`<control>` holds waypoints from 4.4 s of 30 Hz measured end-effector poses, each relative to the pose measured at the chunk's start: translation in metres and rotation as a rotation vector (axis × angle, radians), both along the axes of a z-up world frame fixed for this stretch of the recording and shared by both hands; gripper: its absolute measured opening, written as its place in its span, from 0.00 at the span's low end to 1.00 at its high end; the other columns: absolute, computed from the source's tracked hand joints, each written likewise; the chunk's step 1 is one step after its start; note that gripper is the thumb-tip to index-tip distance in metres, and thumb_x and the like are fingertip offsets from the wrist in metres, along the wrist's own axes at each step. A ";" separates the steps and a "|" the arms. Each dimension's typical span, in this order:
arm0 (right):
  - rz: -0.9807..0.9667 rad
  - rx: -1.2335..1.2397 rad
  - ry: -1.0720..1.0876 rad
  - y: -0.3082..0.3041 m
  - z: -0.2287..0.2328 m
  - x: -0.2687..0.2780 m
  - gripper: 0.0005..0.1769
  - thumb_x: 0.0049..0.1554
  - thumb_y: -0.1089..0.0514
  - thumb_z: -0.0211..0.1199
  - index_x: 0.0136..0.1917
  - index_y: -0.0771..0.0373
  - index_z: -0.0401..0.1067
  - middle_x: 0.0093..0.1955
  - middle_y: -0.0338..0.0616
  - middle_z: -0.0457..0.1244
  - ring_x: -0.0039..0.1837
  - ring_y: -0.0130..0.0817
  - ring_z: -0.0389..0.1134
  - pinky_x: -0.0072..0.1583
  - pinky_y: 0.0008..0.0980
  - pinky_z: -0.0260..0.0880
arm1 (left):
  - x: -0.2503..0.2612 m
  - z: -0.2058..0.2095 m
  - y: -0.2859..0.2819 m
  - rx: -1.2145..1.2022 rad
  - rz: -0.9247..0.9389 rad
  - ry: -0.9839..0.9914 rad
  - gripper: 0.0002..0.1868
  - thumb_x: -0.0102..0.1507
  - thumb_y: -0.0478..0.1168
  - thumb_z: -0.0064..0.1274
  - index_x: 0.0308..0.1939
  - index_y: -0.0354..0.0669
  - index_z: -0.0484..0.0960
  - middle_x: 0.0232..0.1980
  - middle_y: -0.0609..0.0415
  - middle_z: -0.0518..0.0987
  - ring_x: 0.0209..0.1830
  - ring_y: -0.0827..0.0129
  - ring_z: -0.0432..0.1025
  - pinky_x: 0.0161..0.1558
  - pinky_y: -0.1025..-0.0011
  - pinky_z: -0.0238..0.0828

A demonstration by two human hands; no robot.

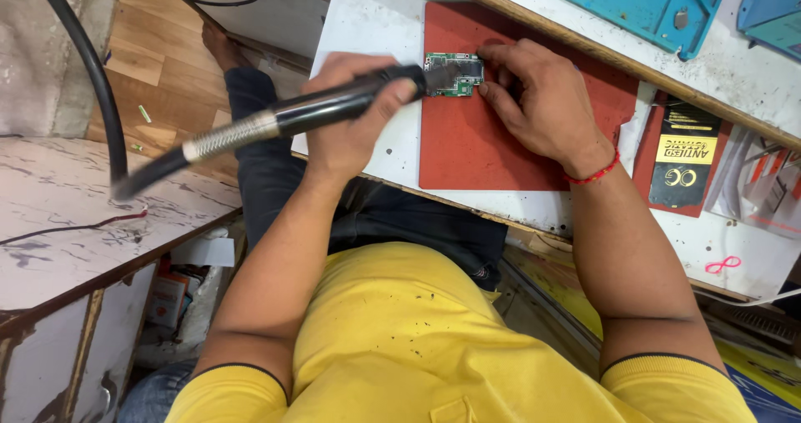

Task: The person uses a hot air gun to heat a small circuit board placed on a red mat. They hold the board steady with one hand while directing the hot air nozzle with the other, focusing on specific components.

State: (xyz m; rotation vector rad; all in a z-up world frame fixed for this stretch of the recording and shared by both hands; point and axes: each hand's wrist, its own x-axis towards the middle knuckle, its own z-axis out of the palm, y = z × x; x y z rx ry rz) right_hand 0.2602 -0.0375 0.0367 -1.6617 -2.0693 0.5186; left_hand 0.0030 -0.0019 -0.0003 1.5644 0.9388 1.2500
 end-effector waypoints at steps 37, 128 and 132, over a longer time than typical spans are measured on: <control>-0.003 0.009 -0.003 0.002 0.001 0.001 0.19 0.57 0.66 0.69 0.63 0.66 0.76 0.41 0.47 0.61 0.42 0.41 0.65 0.46 0.37 0.66 | -0.003 0.001 0.000 0.117 -0.056 0.024 0.18 0.64 0.47 0.69 0.49 0.38 0.85 0.43 0.51 0.83 0.48 0.63 0.75 0.54 0.65 0.74; -0.115 0.005 0.018 0.001 -0.006 -0.001 0.19 0.58 0.59 0.71 0.63 0.59 0.76 0.39 0.46 0.62 0.40 0.43 0.65 0.43 0.41 0.65 | 0.000 -0.007 -0.003 -0.174 -0.035 -0.204 0.20 0.66 0.44 0.67 0.52 0.36 0.76 0.51 0.48 0.84 0.51 0.72 0.79 0.57 0.74 0.78; -0.092 -0.004 0.017 0.001 -0.004 0.000 0.24 0.57 0.59 0.71 0.66 0.60 0.75 0.38 0.46 0.62 0.40 0.44 0.65 0.43 0.41 0.66 | 0.003 -0.004 -0.007 -0.186 0.093 -0.106 0.19 0.65 0.45 0.66 0.51 0.36 0.78 0.47 0.50 0.84 0.45 0.74 0.79 0.50 0.76 0.78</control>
